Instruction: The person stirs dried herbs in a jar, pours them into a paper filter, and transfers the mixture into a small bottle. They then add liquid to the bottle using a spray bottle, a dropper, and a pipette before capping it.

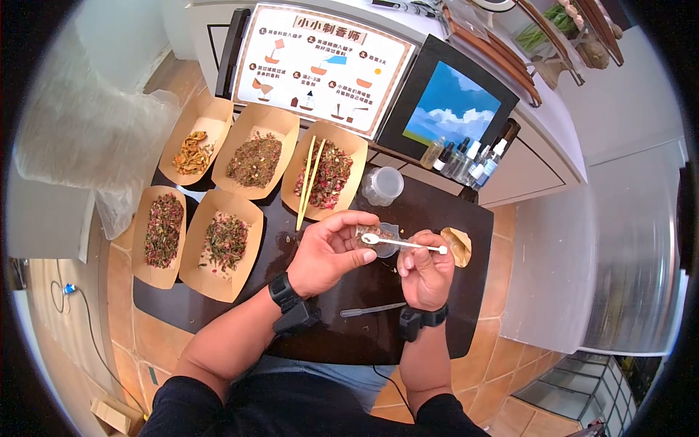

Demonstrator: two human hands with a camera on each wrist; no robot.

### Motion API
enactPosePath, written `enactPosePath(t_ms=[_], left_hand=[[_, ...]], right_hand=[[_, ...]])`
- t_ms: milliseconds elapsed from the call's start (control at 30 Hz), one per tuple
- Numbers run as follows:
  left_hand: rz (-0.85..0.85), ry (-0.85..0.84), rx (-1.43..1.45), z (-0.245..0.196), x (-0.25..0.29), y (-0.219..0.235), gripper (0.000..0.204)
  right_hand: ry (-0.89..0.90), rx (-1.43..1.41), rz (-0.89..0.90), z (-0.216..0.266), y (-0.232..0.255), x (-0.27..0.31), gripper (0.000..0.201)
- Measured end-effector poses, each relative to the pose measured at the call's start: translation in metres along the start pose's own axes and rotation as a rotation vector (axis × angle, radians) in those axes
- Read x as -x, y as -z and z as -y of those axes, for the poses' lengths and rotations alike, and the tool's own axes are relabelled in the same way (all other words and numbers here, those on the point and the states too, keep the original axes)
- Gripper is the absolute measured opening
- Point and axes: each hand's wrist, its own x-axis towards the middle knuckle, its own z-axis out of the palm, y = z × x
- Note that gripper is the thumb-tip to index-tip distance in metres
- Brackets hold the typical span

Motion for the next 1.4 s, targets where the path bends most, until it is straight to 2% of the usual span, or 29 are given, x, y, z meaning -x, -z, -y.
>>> enactPosePath(t_ms=[67, 333, 400, 467, 767, 933, 1233, 1300, 1400], left_hand=[[0.001, -0.019, 0.009, 0.002, -0.001, -0.001, 0.058], [-0.033, -0.064, 0.072, 0.002, -0.001, -0.003, 0.059], [-0.016, 0.019, 0.093, 0.005, 0.0, 0.003, 0.059], [-0.02, 0.024, 0.12, 0.005, 0.0, 0.003, 0.058], [-0.064, -0.019, 0.15, 0.005, 0.001, -0.001, 0.056], [-0.05, 0.032, 0.148, 0.003, 0.002, -0.001, 0.056], [-0.017, 0.027, 0.161, 0.005, 0.003, -0.001, 0.05], [0.007, -0.054, 0.144, 0.011, 0.003, 0.002, 0.047], [0.001, -0.02, 0.161, 0.011, 0.003, 0.002, 0.044]], right_hand=[[-0.01, 0.001, -0.009, -0.001, -0.004, 0.001, 0.012], [0.023, 0.082, -0.01, -0.004, -0.012, 0.002, 0.016], [0.023, 0.109, 0.002, -0.004, -0.014, 0.003, 0.017], [0.096, 0.192, -0.001, -0.004, -0.015, 0.004, 0.018], [0.227, 0.338, 0.006, -0.005, -0.017, 0.007, 0.021], [0.211, 0.376, 0.043, -0.003, -0.019, 0.008, 0.022], [0.145, 0.307, 0.055, -0.006, -0.014, 0.009, 0.018], [0.136, 0.319, 0.065, -0.007, -0.013, 0.01, 0.018], [0.121, 0.304, 0.057, -0.009, -0.015, 0.011, 0.017]])
